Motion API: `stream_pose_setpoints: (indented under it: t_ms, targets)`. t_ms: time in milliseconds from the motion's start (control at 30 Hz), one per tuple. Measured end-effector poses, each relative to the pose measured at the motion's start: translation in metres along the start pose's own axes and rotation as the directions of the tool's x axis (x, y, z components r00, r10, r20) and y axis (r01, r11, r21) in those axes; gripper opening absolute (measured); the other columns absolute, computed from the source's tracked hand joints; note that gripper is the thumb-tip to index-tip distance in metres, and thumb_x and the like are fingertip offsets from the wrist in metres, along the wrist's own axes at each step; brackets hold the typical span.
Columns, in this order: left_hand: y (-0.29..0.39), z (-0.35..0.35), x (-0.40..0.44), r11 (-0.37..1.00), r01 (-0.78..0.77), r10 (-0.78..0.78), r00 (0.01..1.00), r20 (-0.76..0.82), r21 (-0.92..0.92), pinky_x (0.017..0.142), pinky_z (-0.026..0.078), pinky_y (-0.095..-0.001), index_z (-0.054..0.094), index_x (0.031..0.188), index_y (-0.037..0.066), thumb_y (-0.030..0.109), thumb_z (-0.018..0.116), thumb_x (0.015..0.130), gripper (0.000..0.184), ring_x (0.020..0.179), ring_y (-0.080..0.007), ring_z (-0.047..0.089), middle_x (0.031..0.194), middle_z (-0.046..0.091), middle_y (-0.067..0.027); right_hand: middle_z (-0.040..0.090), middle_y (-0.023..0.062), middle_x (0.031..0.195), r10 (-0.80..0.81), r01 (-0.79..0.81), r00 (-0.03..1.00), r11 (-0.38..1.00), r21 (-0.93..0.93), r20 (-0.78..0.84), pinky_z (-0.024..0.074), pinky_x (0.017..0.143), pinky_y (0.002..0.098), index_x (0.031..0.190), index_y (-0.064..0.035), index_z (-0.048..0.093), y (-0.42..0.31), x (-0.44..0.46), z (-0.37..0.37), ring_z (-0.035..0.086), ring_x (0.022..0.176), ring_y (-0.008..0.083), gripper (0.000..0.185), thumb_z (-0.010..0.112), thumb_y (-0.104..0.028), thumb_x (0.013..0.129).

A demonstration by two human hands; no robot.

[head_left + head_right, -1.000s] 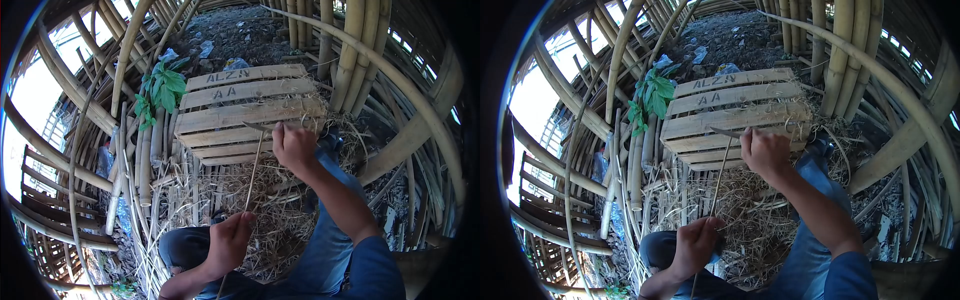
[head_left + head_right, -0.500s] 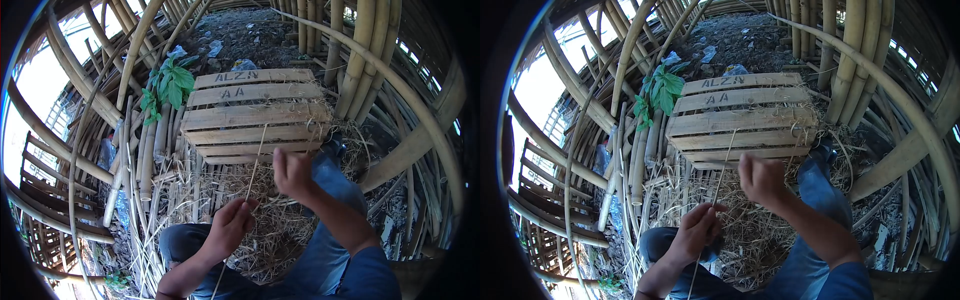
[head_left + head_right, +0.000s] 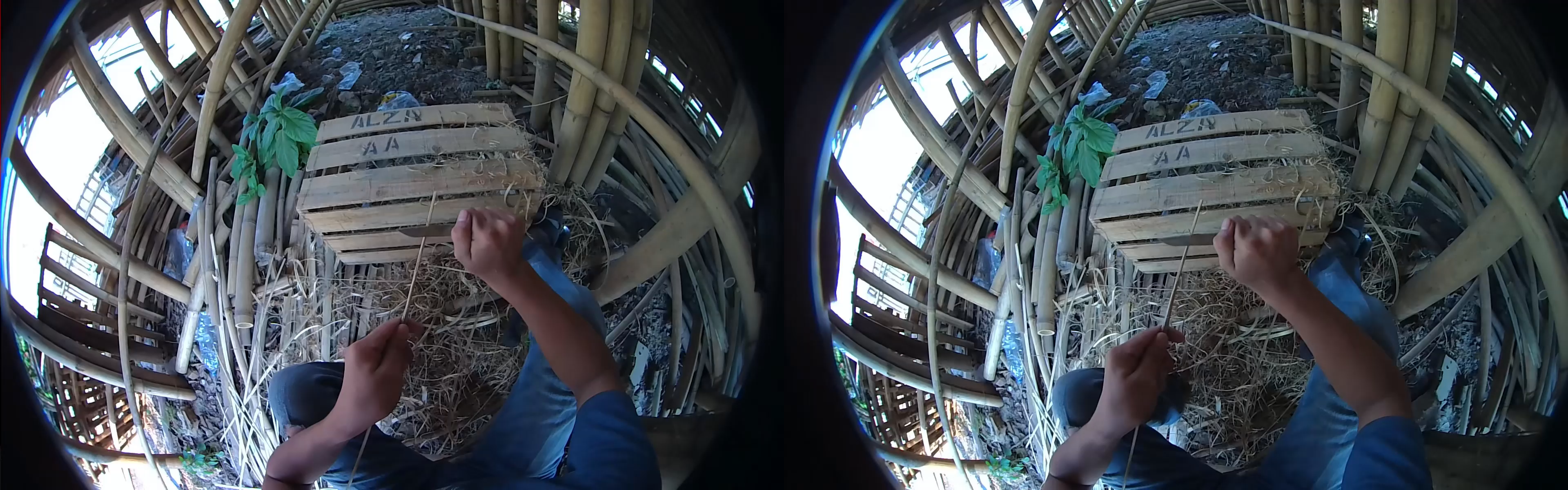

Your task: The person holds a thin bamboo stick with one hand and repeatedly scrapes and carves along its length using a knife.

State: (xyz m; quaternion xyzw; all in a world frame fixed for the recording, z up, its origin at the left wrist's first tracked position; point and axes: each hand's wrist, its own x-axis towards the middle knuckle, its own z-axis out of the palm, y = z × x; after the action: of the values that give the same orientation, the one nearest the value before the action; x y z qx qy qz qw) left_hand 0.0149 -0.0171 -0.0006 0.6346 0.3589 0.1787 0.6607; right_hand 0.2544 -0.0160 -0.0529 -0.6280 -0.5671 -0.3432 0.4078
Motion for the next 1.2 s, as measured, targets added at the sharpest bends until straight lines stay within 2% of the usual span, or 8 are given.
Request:
stream_pose_setpoints:
  t_ms: [500,667,767,900,1033,1100,1167,1200]
  targets:
    - [0.005,-0.013,0.0,0.998,0.045,-0.041,0.995,0.087,-0.05,0.039,0.022,-0.0175,0.059,0.103,-0.002,0.017,0.041,0.1,0.026,0.044,0.0005,0.031,0.056,0.038,0.0083,0.047,0.0067,0.047,-0.124,0.102,0.985,0.98,-0.173,-0.117,0.0415,0.04,0.0353,0.057,-0.0071,0.05,0.044,0.009,0.001,0.051,0.041,0.0231,0.027,0.048,-0.014,0.084]
    - [0.005,-0.014,-0.002,0.991,0.084,-0.074,0.993,0.092,-0.109,0.039,0.022,-0.0176,0.058,0.104,-0.003,0.016,0.039,0.1,0.027,0.043,0.0001,0.029,0.055,0.036,0.0085,0.051,0.0076,0.048,0.049,-0.047,0.998,0.998,-0.045,0.034,0.0428,0.041,0.0351,0.056,-0.0067,0.051,0.008,-0.003,0.0,0.051,0.04,0.0234,0.026,0.05,-0.014,0.082]
    - [0.002,-0.01,-0.004,0.993,0.088,-0.081,0.993,0.086,-0.079,0.039,0.022,-0.018,0.058,0.104,-0.003,0.016,0.039,0.1,0.027,0.043,0.0001,0.028,0.053,0.035,0.0087,0.051,0.0078,0.048,-0.099,0.099,0.994,0.995,-0.004,0.04,0.0426,0.041,0.0347,0.055,-0.0072,0.05,-0.017,0.005,-0.013,0.05,0.039,0.0227,0.027,0.051,-0.013,0.081]
    - [-0.001,-0.01,-0.005,0.993,0.081,-0.072,0.992,0.108,-0.084,0.039,0.021,-0.0182,0.057,0.103,-0.003,0.016,0.039,0.1,0.026,0.043,0.0003,0.028,0.053,0.034,0.0089,0.047,0.0062,0.046,0.029,-0.028,0.999,0.999,-0.044,0.035,0.0407,0.04,0.0352,0.054,-0.0075,0.048,0.011,0.002,-0.005,0.049,0.038,0.022,0.028,0.051,-0.014,0.081]
    - [0.0,-0.009,-0.004,0.999,0.045,-0.04,0.992,0.12,-0.032,0.04,0.021,-0.0181,0.057,0.103,-0.003,0.015,0.04,0.1,0.026,0.043,0.0,0.029,0.053,0.035,0.0087,0.044,0.0043,0.042,-0.207,0.19,0.973,0.969,-0.158,-0.1,0.0392,0.038,0.0345,0.053,-0.0091,0.049,0.035,0.007,-0.003,0.047,0.036,0.0216,0.034,0.047,-0.016,0.086]
    - [0.002,-0.013,-0.012,0.998,0.064,-0.061,0.993,0.102,-0.021,0.04,0.022,-0.0184,0.057,0.103,-0.003,0.015,0.04,0.1,0.026,0.044,-0.0002,0.03,0.053,0.035,0.0083,0.044,0.0053,0.04,0.359,-0.271,0.915,0.884,-0.381,0.182,0.0381,0.035,0.0344,0.052,-0.0115,0.052,0.054,0.009,-0.003,0.047,0.034,0.0213,0.04,0.043,-0.019,0.09]
    - [0.003,-0.019,-0.019,0.995,0.049,-0.038,0.991,0.128,-0.083,0.04,0.023,-0.0193,0.058,0.102,-0.003,0.015,0.041,0.1,0.025,0.044,-0.0011,0.032,0.054,0.037,0.0073,0.049,0.0113,0.045,0.629,-0.521,0.768,0.723,-0.454,0.12,0.0438,0.043,0.0365,0.057,-0.0079,0.056,0.086,0.018,-0.018,0.055,0.043,0.0235,0.04,0.042,-0.02,0.092]
    - [0.005,-0.022,-0.015,0.996,0.037,-0.026,0.991,0.129,-0.083,0.04,0.023,-0.0193,0.058,0.102,-0.003,0.015,0.041,0.1,0.025,0.044,-0.0011,0.032,0.054,0.037,0.0073,0.049,0.0113,0.045,0.623,-0.519,0.775,0.725,-0.452,0.11,0.0438,0.043,0.0365,0.057,-0.0079,0.056,0.091,0.019,-0.021,0.055,0.043,0.0235,0.04,0.042,-0.02,0.092]
